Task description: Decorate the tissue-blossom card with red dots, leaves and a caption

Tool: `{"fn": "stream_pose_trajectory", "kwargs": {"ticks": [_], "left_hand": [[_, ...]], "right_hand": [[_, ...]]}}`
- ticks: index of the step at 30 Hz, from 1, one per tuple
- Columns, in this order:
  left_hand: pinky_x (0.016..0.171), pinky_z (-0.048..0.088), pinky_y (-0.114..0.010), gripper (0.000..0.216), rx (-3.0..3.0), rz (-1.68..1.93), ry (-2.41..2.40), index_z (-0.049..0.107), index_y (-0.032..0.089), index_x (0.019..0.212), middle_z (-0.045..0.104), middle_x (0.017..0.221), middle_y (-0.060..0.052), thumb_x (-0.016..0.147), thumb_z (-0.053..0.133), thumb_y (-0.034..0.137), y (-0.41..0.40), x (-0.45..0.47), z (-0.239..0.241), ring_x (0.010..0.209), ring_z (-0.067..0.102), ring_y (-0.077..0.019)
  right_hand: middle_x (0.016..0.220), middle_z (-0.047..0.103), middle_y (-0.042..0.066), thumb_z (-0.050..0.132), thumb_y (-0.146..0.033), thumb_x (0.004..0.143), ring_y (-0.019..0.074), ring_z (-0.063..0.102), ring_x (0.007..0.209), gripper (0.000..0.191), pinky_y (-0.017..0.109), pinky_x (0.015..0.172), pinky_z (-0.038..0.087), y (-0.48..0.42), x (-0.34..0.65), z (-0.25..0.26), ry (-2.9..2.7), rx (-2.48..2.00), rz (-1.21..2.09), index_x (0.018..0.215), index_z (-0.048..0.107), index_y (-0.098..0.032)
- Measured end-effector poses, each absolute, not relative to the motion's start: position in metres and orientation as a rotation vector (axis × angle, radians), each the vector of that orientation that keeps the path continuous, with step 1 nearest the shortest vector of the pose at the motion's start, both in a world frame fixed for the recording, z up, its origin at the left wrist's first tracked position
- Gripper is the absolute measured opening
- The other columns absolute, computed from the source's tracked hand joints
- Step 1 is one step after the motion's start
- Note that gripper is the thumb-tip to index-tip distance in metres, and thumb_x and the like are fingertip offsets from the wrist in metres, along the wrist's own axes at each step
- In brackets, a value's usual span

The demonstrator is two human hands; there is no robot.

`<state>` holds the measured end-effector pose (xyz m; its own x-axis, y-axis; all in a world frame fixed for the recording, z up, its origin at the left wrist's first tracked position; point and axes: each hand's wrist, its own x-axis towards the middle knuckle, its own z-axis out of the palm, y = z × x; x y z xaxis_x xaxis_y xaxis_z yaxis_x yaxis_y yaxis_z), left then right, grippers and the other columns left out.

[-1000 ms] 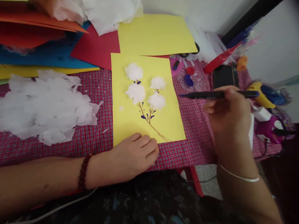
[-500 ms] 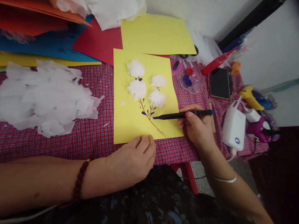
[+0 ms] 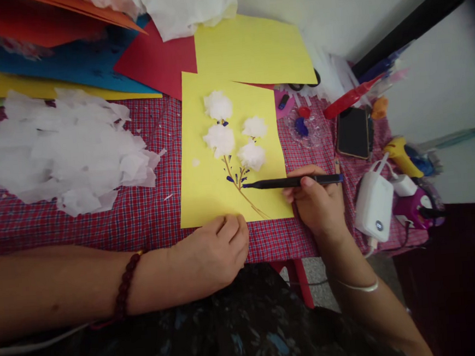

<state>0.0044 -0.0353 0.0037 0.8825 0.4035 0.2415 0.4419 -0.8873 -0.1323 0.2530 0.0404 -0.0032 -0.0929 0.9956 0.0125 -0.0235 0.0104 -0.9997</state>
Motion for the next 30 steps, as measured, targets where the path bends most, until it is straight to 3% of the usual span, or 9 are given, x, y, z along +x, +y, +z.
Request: {"fn": "stream_pose_trajectory", "kwargs": {"ticks": [6, 9, 13, 20, 30], "left_hand": [[0.077, 0.051, -0.040, 0.029, -2.928, -0.268, -0.663, 0.071, 0.009, 0.110, 0.067, 0.116, -0.017, 0.094, 0.057, 0.029, -0.031, 0.004, 0.010, 0.094, 0.062, -0.0298], [0.070, 0.050, -0.038, 0.020, -2.996, -0.201, -0.650, 0.073, 0.014, 0.099, 0.066, 0.110, -0.010, 0.091, 0.060, 0.027, -0.030, 0.003, 0.015, 0.086, 0.061, -0.0262], [0.074, 0.050, -0.039, 0.022, -2.990, -0.215, -0.657, 0.072, 0.011, 0.103, 0.067, 0.103, -0.010, 0.089, 0.059, 0.022, -0.028, 0.002, 0.015, 0.088, 0.060, -0.0269], [0.080, 0.047, -0.039, 0.020, -2.993, -0.313, -0.643, 0.073, 0.014, 0.101, 0.070, 0.100, -0.008, 0.088, 0.059, 0.018, -0.025, 0.001, 0.010, 0.090, 0.059, -0.0254], [0.086, 0.044, -0.037, 0.029, -3.037, -0.363, -0.657, 0.071, 0.010, 0.110, 0.071, 0.106, -0.009, 0.084, 0.059, 0.012, -0.029, 0.001, 0.005, 0.094, 0.058, -0.0233]], "right_hand": [[0.061, 0.060, -0.004, 0.067, -0.044, 0.083, 0.0105, 0.053, 0.050, 0.019, 0.025, 0.047, 0.041, 0.054, 0.264, 0.013, -1.036, -1.001, 1.242, 0.088, 0.068, -0.025], [0.061, 0.059, -0.003, 0.064, -0.041, 0.083, 0.0104, 0.051, 0.048, 0.018, 0.025, 0.045, 0.040, 0.072, 0.275, 0.028, -1.008, -0.980, 1.110, 0.089, 0.069, -0.024], [0.064, 0.060, -0.002, 0.067, -0.037, 0.080, 0.0118, 0.055, 0.053, 0.016, 0.024, 0.044, 0.040, 0.114, 0.290, 0.040, -1.036, -1.007, 0.874, 0.088, 0.067, -0.023], [0.053, 0.054, -0.006, 0.074, -0.041, 0.077, 0.0087, 0.046, 0.041, 0.025, 0.022, 0.038, 0.038, 0.171, 0.306, 0.013, -1.030, -1.183, 0.548, 0.076, 0.057, -0.023], [0.056, 0.054, -0.006, 0.074, -0.043, 0.079, 0.0090, 0.048, 0.043, 0.026, 0.022, 0.038, 0.037, 0.177, 0.318, -0.014, -1.146, -1.234, 0.525, 0.078, 0.056, -0.024]]}}
